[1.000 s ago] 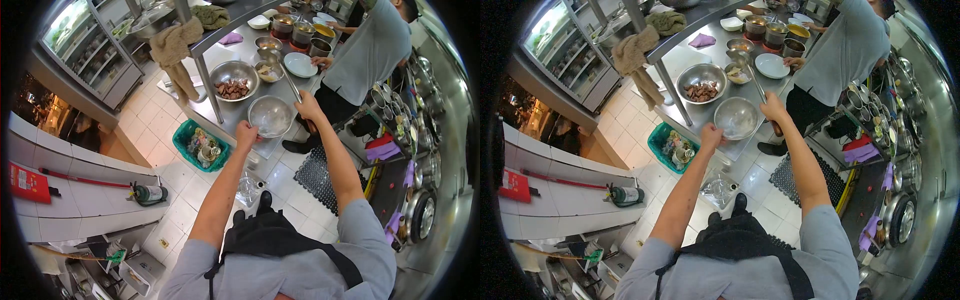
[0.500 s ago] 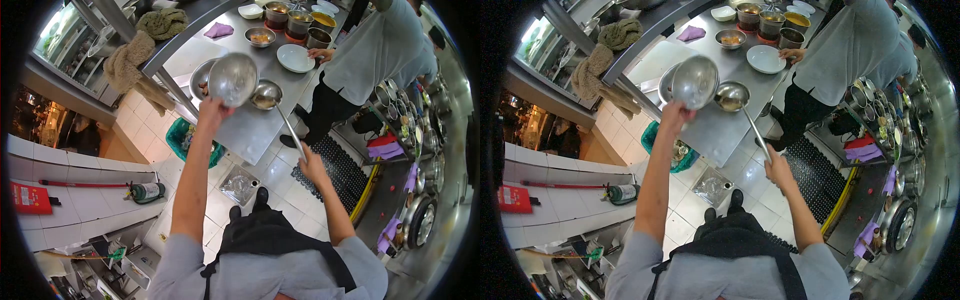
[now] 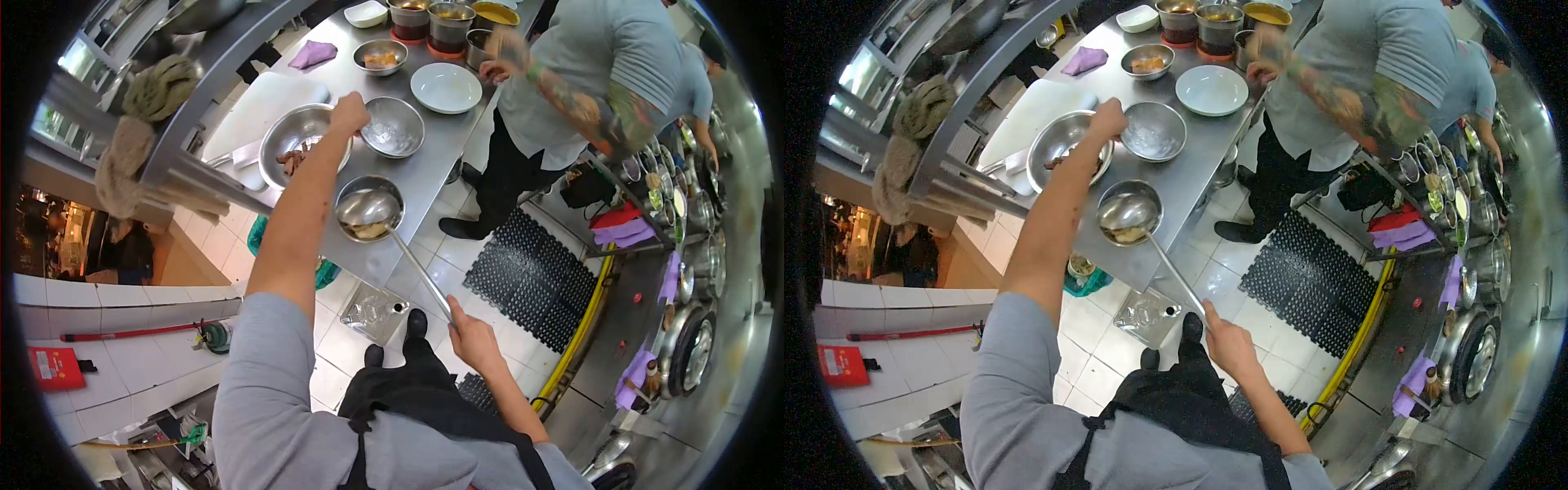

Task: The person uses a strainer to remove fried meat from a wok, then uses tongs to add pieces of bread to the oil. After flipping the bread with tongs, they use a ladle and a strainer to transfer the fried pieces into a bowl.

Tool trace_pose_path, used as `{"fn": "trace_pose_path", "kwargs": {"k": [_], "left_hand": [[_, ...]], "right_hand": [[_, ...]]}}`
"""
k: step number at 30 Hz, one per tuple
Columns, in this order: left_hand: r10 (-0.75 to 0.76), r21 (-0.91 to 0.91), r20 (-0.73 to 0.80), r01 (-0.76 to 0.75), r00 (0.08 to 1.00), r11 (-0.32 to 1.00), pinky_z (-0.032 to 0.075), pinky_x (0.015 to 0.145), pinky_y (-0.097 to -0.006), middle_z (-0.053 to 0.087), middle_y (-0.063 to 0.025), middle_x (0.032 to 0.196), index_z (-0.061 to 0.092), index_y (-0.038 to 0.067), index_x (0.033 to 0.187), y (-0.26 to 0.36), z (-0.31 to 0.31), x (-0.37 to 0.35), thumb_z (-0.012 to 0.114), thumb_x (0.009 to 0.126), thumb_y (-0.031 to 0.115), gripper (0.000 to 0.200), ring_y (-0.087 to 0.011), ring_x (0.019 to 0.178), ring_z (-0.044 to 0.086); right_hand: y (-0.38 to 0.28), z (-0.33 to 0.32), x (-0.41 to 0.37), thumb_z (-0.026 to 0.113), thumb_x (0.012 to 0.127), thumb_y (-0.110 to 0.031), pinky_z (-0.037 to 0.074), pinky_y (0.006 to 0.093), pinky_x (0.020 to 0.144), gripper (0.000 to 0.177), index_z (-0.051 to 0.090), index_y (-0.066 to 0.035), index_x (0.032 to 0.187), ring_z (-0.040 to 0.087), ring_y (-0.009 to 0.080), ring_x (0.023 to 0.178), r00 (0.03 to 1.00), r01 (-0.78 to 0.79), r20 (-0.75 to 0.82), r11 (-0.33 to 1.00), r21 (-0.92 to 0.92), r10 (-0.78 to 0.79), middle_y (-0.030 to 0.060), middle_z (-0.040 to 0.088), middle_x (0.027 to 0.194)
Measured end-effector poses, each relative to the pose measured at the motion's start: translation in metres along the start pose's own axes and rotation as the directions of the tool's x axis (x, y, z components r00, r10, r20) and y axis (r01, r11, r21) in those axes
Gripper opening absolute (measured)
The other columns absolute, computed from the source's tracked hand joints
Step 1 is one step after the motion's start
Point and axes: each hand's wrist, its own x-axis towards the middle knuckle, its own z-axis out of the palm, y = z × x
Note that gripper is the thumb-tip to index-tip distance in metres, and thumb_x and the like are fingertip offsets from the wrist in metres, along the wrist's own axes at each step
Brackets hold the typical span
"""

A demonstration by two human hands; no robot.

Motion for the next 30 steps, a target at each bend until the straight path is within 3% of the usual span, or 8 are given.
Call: {"fn": "trace_pose_path", "kwargs": {"k": [4,10,12,18,20,21,25,30], "left_hand": [[0.148,0.270,-0.254,-0.077,0.956,0.960,0.052,0.088,-0.0436,0.066,-0.0272,0.104,0.064,0.001,0.113,0.016,0.004,0.038,0.062,0.074,0.011,0.041,-0.0374,0.100,0.066],[-0.054,-0.221,-0.082,0.035,0.995,0.975,0.053,0.089,-0.0419,0.067,-0.0235,0.108,0.068,0.003,0.108,-0.011,0.063,0.167,0.061,0.076,0.015,0.035,-0.0365,0.103,0.065],[-0.068,-0.256,0.010,0.069,0.998,0.964,0.053,0.087,-0.0401,0.069,-0.0224,0.104,0.070,0.007,0.108,-0.031,0.092,0.203,0.061,0.075,0.015,0.035,-0.0344,0.099,0.068],[-0.017,-0.162,-0.161,-0.009,0.987,0.987,0.054,0.082,-0.0382,0.072,-0.0152,0.092,0.074,0.009,0.098,-0.033,0.091,0.192,0.074,0.069,0.025,0.032,-0.0289,0.087,0.070],[0.084,-0.233,-0.259,-0.147,0.962,0.961,0.055,0.080,-0.0376,0.072,-0.0150,0.088,0.074,0.007,0.095,-0.030,0.079,0.179,0.078,0.067,0.029,0.036,-0.0278,0.084,0.070],[0.083,-0.249,-0.249,-0.146,0.965,0.957,0.054,0.067,-0.0315,0.072,-0.0091,0.079,0.072,0.006,0.098,-0.033,0.074,0.179,0.078,0.073,0.026,0.032,-0.0180,0.068,0.070],[0.192,-0.312,-0.364,-0.314,0.911,0.897,0.051,0.065,-0.0339,0.068,-0.0076,0.070,0.065,0.006,0.087,-0.027,0.020,0.130,0.075,0.077,0.028,0.026,-0.0203,0.065,0.067],[0.208,-0.446,-0.394,-0.384,0.895,0.808,0.048,0.063,-0.0299,0.065,-0.0069,0.071,0.061,0.003,0.090,-0.008,-0.067,-0.065,0.074,0.082,0.020,0.022,-0.0138,0.063,0.060]], "right_hand": [[0.004,-0.001,0.007,0.055,0.090,-0.016,0.052,0.0514,0.067,0.060,0.034,-0.012,0.145,0.063,0.0428,0.072,0.995,-0.047,0.088,0.998,0.034,0.044,0.0225,0.065,0.088],[0.017,0.004,0.011,0.062,0.086,-0.015,0.054,0.0465,0.061,0.069,0.032,-0.015,0.148,0.065,0.0359,0.068,0.991,-0.049,0.124,0.999,-0.003,0.049,0.0155,0.065,0.085],[0.021,0.009,0.008,0.062,0.085,-0.016,0.054,0.0461,0.061,0.071,0.031,-0.016,0.149,0.065,0.0345,0.067,0.992,-0.039,0.123,0.999,0.003,0.038,0.0142,0.065,0.084],[0.017,0.007,0.010,0.062,0.086,-0.016,0.055,0.0455,0.062,0.071,0.031,-0.017,0.149,0.066,0.0337,0.068,0.988,-0.074,0.135,0.997,0.010,0.072,0.0137,0.066,0.087],[0.015,0.004,0.013,0.063,0.085,-0.014,0.054,0.0454,0.063,0.069,0.034,-0.015,0.147,0.066,0.0346,0.070,0.989,-0.075,0.131,0.997,0.031,0.070,0.0146,0.066,0.087],[0.014,0.002,0.013,0.064,0.085,-0.012,0.054,0.0453,0.064,0.067,0.036,-0.014,0.146,0.065,0.0352,0.071,0.989,-0.078,0.129,0.996,0.046,0.072,0.0155,0.065,0.085],[0.013,-0.003,0.017,0.064,0.083,-0.005,0.052,0.0467,0.066,0.065,0.040,-0.011,0.143,0.065,0.0389,0.073,0.994,-0.074,0.084,0.988,0.137,0.063,0.0208,0.065,0.082],[0.009,-0.001,0.016,0.061,0.084,-0.004,0.050,0.0463,0.067,0.064,0.040,-0.011,0.144,0.064,0.0423,0.074,0.996,-0.074,0.056,0.983,0.169,0.065,0.0242,0.063,0.079]]}}
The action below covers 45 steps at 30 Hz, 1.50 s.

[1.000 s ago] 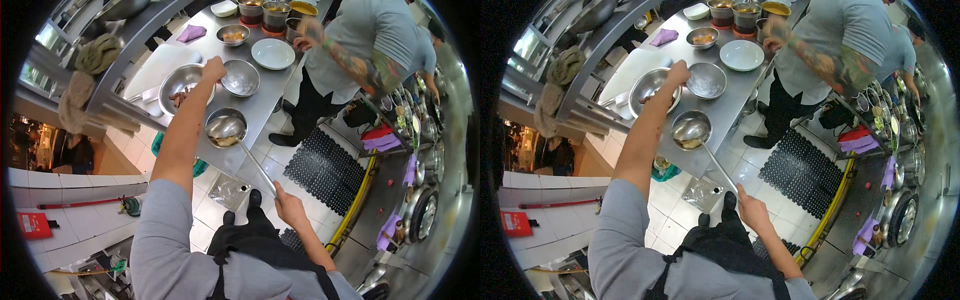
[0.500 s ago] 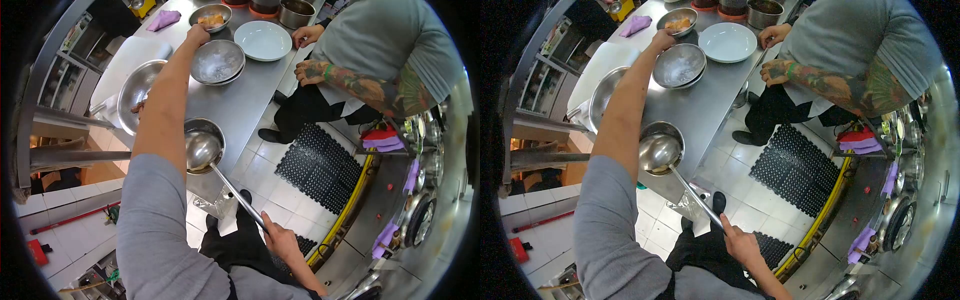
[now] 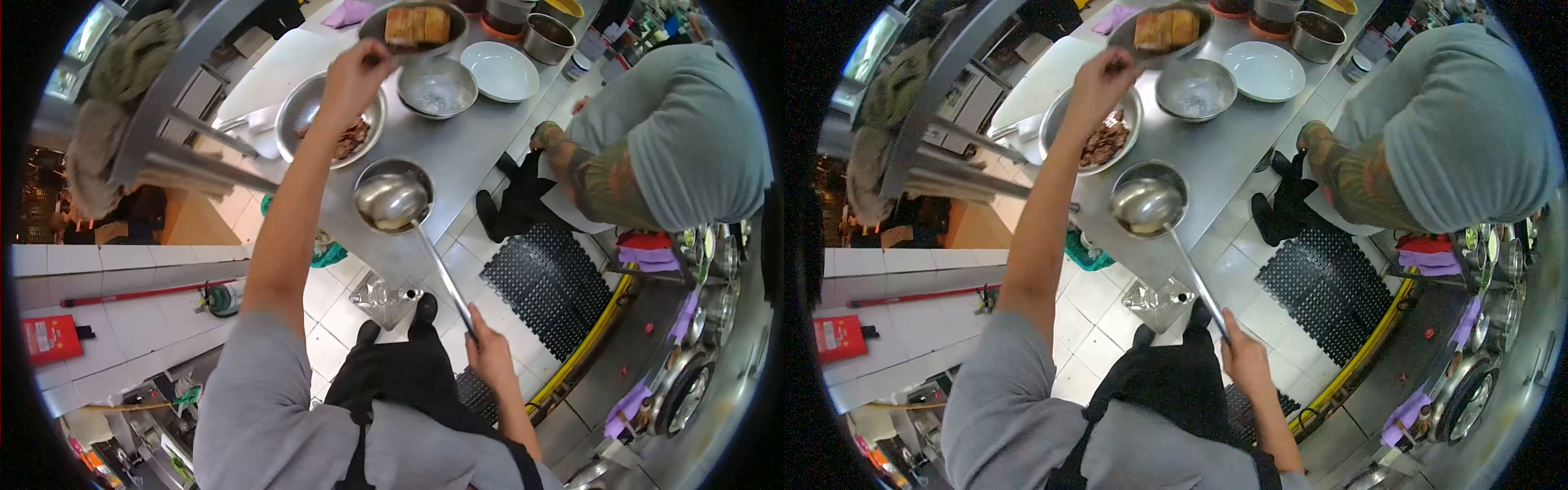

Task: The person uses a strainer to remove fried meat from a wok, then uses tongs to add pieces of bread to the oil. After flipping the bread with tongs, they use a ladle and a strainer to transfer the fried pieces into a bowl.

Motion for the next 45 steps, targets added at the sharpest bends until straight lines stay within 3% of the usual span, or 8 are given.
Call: {"fn": "trace_pose_path", "kwargs": {"k": [4,8,13,17,25,30,38,45], "left_hand": [[-0.291,-0.197,0.091,0.303,0.952,0.932,0.048,0.072,-0.0237,0.059,-0.0015,0.091,0.058,0.001,0.097,0.062,-0.095,-0.176,0.065,0.084,-0.001,0.015,-0.0090,0.080,0.056],[-0.343,0.146,0.222,0.317,0.913,0.937,0.050,0.068,-0.0290,0.058,-0.0097,0.090,0.061,0.004,0.097,0.070,-0.179,-0.333,0.068,0.076,-0.007,0.025,-0.0190,0.073,0.062],[-0.388,0.089,0.255,0.378,0.886,0.922,0.052,0.063,-0.0368,0.056,-0.0131,0.087,0.061,0.005,0.096,-0.021,-0.165,-0.471,0.070,0.079,-0.001,0.021,-0.0274,0.073,0.064],[-0.303,0.028,0.259,0.306,0.917,0.952,0.047,0.069,-0.0432,0.052,-0.0172,0.090,0.060,0.006,0.101,-0.094,-0.116,-0.493,0.066,0.079,0.000,0.024,-0.0379,0.080,0.056],[-0.123,-0.087,0.236,0.147,0.964,0.985,0.047,0.070,-0.0440,0.051,-0.0172,0.092,0.059,0.004,0.100,-0.091,-0.136,-0.520,0.066,0.080,0.000,0.021,-0.0377,0.082,0.056],[-0.055,-0.090,0.395,0.098,0.917,0.991,0.048,0.077,-0.0416,0.056,-0.0165,0.101,0.061,0.004,0.106,-0.038,-0.176,-0.540,0.068,0.080,0.000,0.027,-0.0357,0.092,0.058],[0.513,-0.352,0.383,-0.392,0.768,0.850,0.048,0.080,-0.0413,0.058,-0.0181,0.103,0.062,0.003,0.105,0.123,-0.178,-0.548,0.069,0.075,-0.006,0.032,-0.0377,0.093,0.058],[0.793,-0.684,0.384,-0.431,0.473,0.588,0.047,0.081,-0.0432,0.062,-0.0202,0.105,0.063,0.000,0.107,0.306,-0.156,-0.709,0.066,0.081,-0.002,0.027,-0.0386,0.093,0.058]], "right_hand": [[-0.011,-0.001,-0.004,0.060,0.085,-0.007,0.049,0.0510,0.066,0.065,0.037,-0.013,0.145,0.063,0.0445,0.071,1.000,-0.003,0.000,1.000,0.017,0.003,0.0253,0.062,0.074],[-0.026,0.016,-0.014,0.060,0.084,-0.006,0.048,0.0490,0.064,0.064,0.038,-0.010,0.144,0.062,0.0448,0.069,0.996,0.043,-0.077,0.998,0.044,-0.040,0.0276,0.061,0.073],[-0.060,0.060,-0.042,0.061,0.083,-0.005,0.045,0.0362,0.056,0.060,0.045,-0.007,0.141,0.055,0.0295,0.054,0.985,0.045,-0.168,0.996,0.077,-0.031,0.0214,0.054,0.065],[-0.093,0.111,-0.083,0.061,0.083,-0.006,0.043,0.0297,0.056,0.057,0.048,-0.008,0.139,0.048,0.0148,0.056,0.986,-0.017,-0.159,0.984,0.177,0.045,0.0123,0.047,0.063],[-0.144,0.200,-0.189,0.063,0.083,-0.006,0.048,0.0348,0.060,0.059,0.046,-0.006,0.140,0.059,0.0265,0.061,0.991,-0.098,-0.079,0.990,0.106,0.106,0.0190,0.057,0.070],[-0.152,0.218,-0.285,0.064,0.083,-0.007,0.051,0.0458,0.063,0.064,0.040,-0.010,0.143,0.064,0.0408,0.069,0.974,-0.141,-0.171,0.989,0.036,0.145,0.0217,0.062,0.074],[-0.206,0.253,-0.500,0.065,0.084,-0.008,0.048,0.0303,0.063,0.055,0.050,-0.006,0.137,0.060,0.0135,0.064,0.777,-0.169,-0.466,0.853,0.493,0.423,0.0081,0.064,0.076],[-0.253,0.430,-0.740,0.061,0.090,-0.008,0.037,0.0195,0.039,0.058,0.041,-0.003,0.144,0.043,0.0036,0.042,0.499,0.478,-0.517,0.277,0.834,0.696,-0.0026,0.050,0.060]]}}
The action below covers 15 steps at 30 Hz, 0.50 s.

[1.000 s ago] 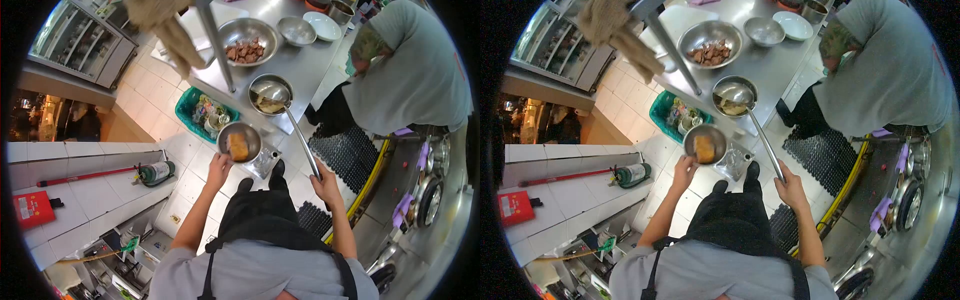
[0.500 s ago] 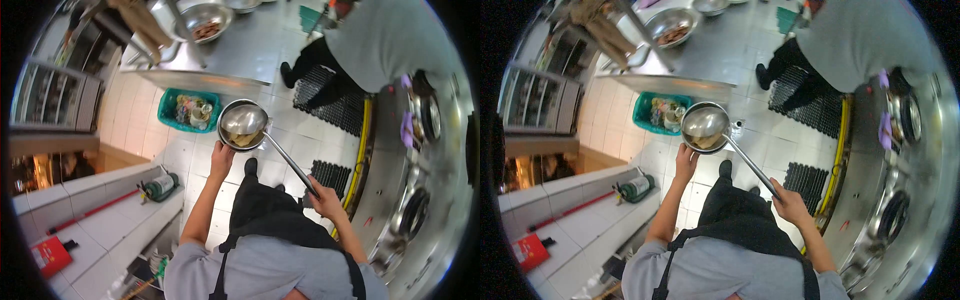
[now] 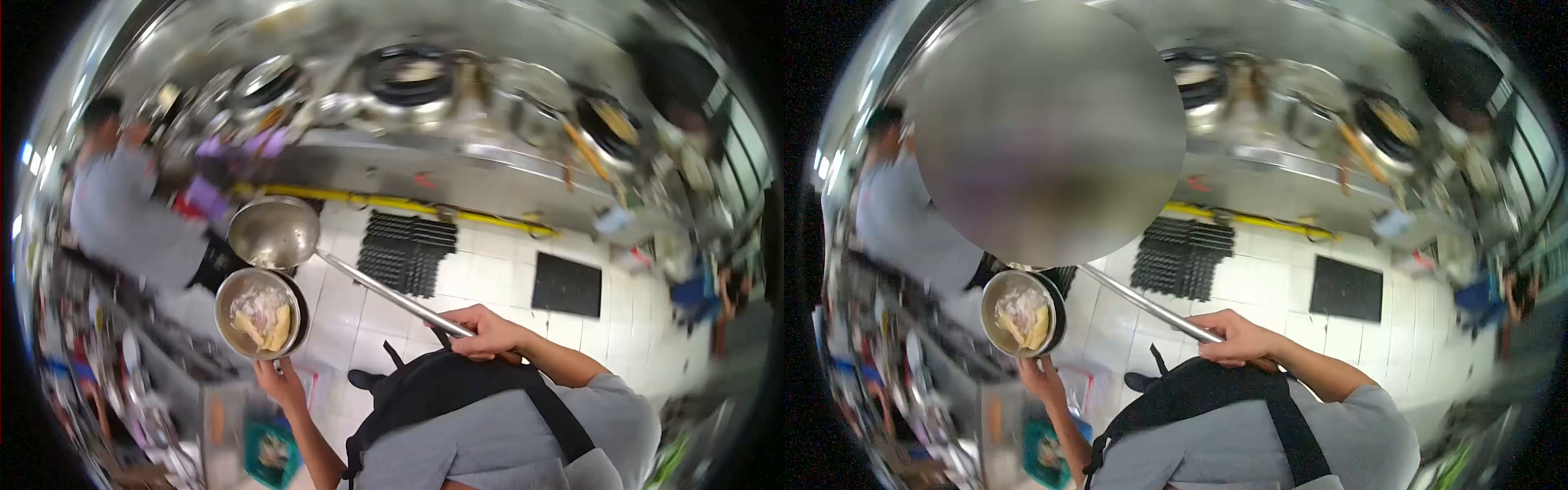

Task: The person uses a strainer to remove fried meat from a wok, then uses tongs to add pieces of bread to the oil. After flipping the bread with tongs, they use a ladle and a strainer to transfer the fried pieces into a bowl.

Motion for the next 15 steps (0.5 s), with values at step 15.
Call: {"fn": "trace_pose_path", "kwargs": {"k": [15], "left_hand": [[0.614,-0.779,0.524,0.039,0.591,0.626,0.047,0.066,-0.0343,0.058,-0.0124,0.086,0.061,-0.001,0.092,0.385,0.436,-0.096,0.068,0.080,0.000,0.014,-0.0252,0.074,0.058]], "right_hand": [[0.067,-0.163,-0.345,0.064,0.090,-0.015,0.022,0.0212,0.031,0.060,0.038,-0.002,0.143,0.034,0.0029,0.033,0.298,0.868,-0.870,0.490,0.076,-0.393,-0.0041,0.038,0.054]]}}
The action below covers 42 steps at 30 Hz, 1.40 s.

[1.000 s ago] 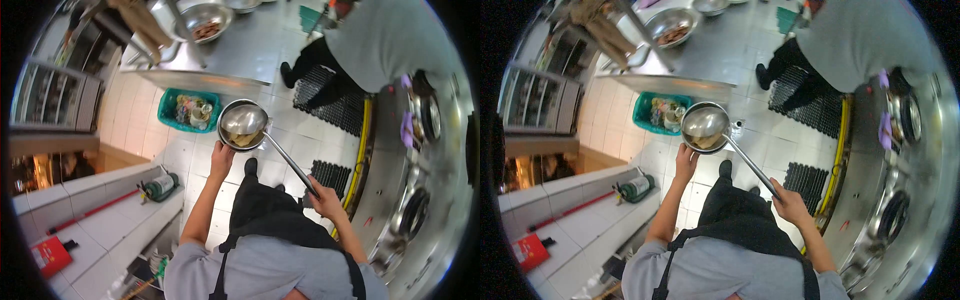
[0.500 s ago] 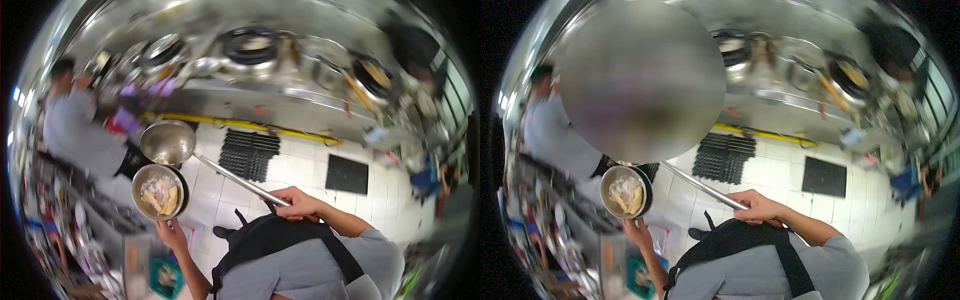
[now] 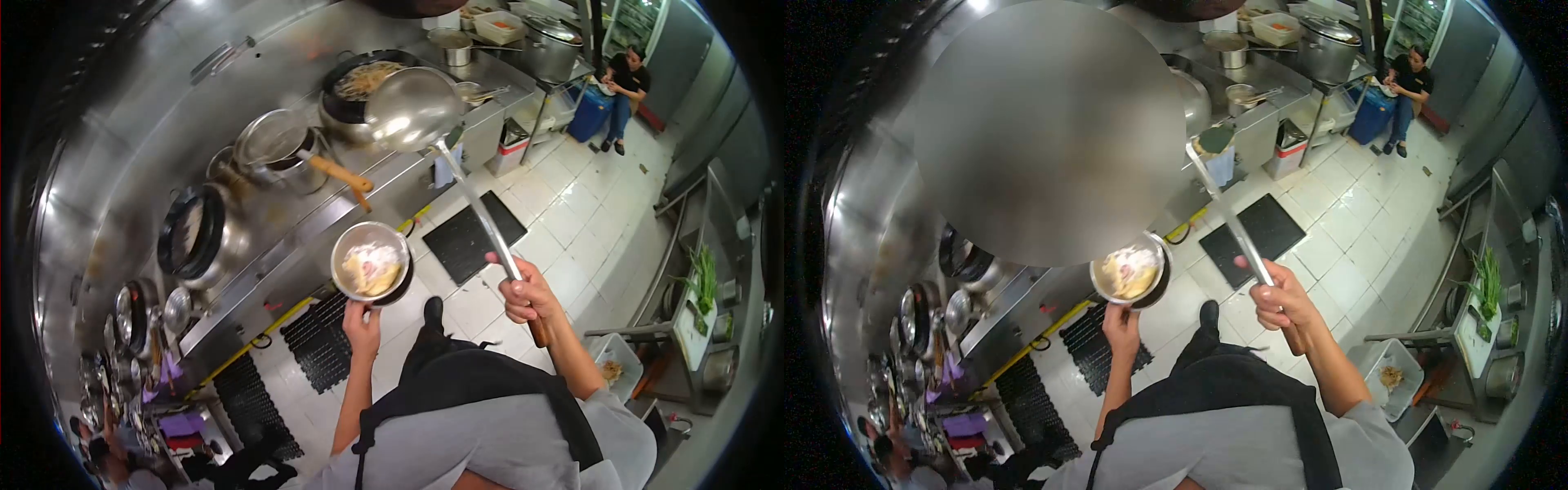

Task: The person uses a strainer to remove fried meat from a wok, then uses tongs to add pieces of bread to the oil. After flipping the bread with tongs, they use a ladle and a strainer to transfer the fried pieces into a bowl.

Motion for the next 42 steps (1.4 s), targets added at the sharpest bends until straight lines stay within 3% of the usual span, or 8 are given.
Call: {"fn": "trace_pose_path", "kwargs": {"k": [12,22,25,27,29,30,33,42], "left_hand": [[0.099,-0.178,0.182,-0.067,0.978,0.982,0.046,0.064,-0.0350,0.055,-0.0120,0.079,0.060,0.000,0.090,-0.067,0.310,0.269,0.069,0.081,0.005,0.014,-0.0241,0.068,0.056],[-0.026,-0.025,0.101,0.029,0.995,0.999,0.049,0.063,-0.0337,0.055,-0.0122,0.082,0.059,-0.001,0.094,-0.120,0.443,0.354,0.071,0.080,0.001,0.018,-0.0225,0.069,0.060],[-0.124,0.069,0.160,0.114,0.979,0.991,0.050,0.062,-0.0319,0.055,-0.0124,0.083,0.059,-0.001,0.095,-0.104,0.443,0.343,0.068,0.081,-0.002,0.017,-0.0218,0.071,0.061],[-0.197,0.115,0.144,0.181,0.970,0.977,0.049,0.063,-0.0346,0.055,-0.0132,0.085,0.059,-0.001,0.094,-0.096,0.447,0.341,0.066,0.080,-0.002,0.016,-0.0241,0.070,0.060],[-0.275,0.136,0.122,0.258,0.954,0.957,0.049,0.065,-0.0369,0.056,-0.0138,0.088,0.059,-0.002,0.095,-0.079,0.451,0.340,0.064,0.079,-0.003,0.016,-0.0258,0.070,0.060],[-0.287,0.154,0.113,0.269,0.951,0.951,0.049,0.066,-0.0373,0.056,-0.0144,0.090,0.059,-0.002,0.098,-0.077,0.453,0.338,0.063,0.080,-0.003,0.019,-0.0261,0.070,0.060],[-0.314,0.180,0.073,0.297,0.947,0.938,0.049,0.069,-0.0386,0.058,-0.0161,0.094,0.058,-0.001,0.107,-0.070,0.456,0.331,0.062,0.081,-0.002,0.027,-0.0266,0.072,0.061],[-0.252,0.123,0.008,0.249,0.968,0.961,0.049,0.066,-0.0387,0.059,-0.0168,0.095,0.056,-0.001,0.111,-0.065,0.427,0.299,0.060,0.082,-0.005,0.029,-0.0276,0.071,0.061]], "right_hand": [[-0.084,-0.153,0.008,0.064,0.092,-0.023,0.027,0.0227,0.031,0.057,0.040,-0.004,0.140,0.033,0.0050,0.032,0.732,0.114,-0.654,0.981,-0.156,-0.190,-0.0042,0.034,0.054],[-0.191,-0.288,0.143,0.057,0.090,-0.007,0.029,0.0240,0.033,0.044,0.047,-0.001,0.133,0.034,0.0069,0.033,0.750,-0.140,-0.655,0.945,-0.297,-0.095,-0.0023,0.040,0.054],[-0.232,-0.339,0.225,0.056,0.086,-0.004,0.040,0.0289,0.040,0.049,0.050,0.000,0.134,0.047,0.0145,0.040,0.785,-0.375,-0.584,0.595,-0.711,-0.204,0.0057,0.054,0.060],[-0.246,-0.391,0.289,0.058,0.083,-0.005,0.048,0.0369,0.049,0.054,0.048,-0.002,0.137,0.059,0.0268,0.051,0.866,-0.166,-0.246,0.214,-0.963,-0.436,0.0147,0.063,0.069],[-0.253,-0.431,0.341,0.059,0.083,-0.008,0.051,0.0449,0.060,0.058,0.046,-0.005,0.139,0.065,0.0377,0.066,0.908,-0.132,-0.095,-0.063,-0.989,-0.407,0.0214,0.067,0.081],[-0.262,-0.433,0.364,0.060,0.084,-0.009,0.051,0.0485,0.065,0.058,0.045,-0.006,0.140,0.066,0.0416,0.073,0.921,-0.307,-0.272,-0.090,-0.947,-0.277,0.0236,0.067,0.087],[-0.259,-0.473,0.419,0.062,0.085,-0.014,0.051,0.0503,0.069,0.063,0.040,-0.009,0.144,0.065,0.0414,0.076,0.950,-0.290,-0.229,-0.326,-0.900,-0.213,0.0219,0.067,0.086],[-0.235,-0.517,0.440,0.063,0.086,-0.015,0.051,0.0497,0.077,0.069,0.033,-0.014,0.148,0.063,0.0422,0.090,0.969,-0.243,-0.214,-0.293,-0.925,-0.127,0.0249,0.063,0.098]]}}
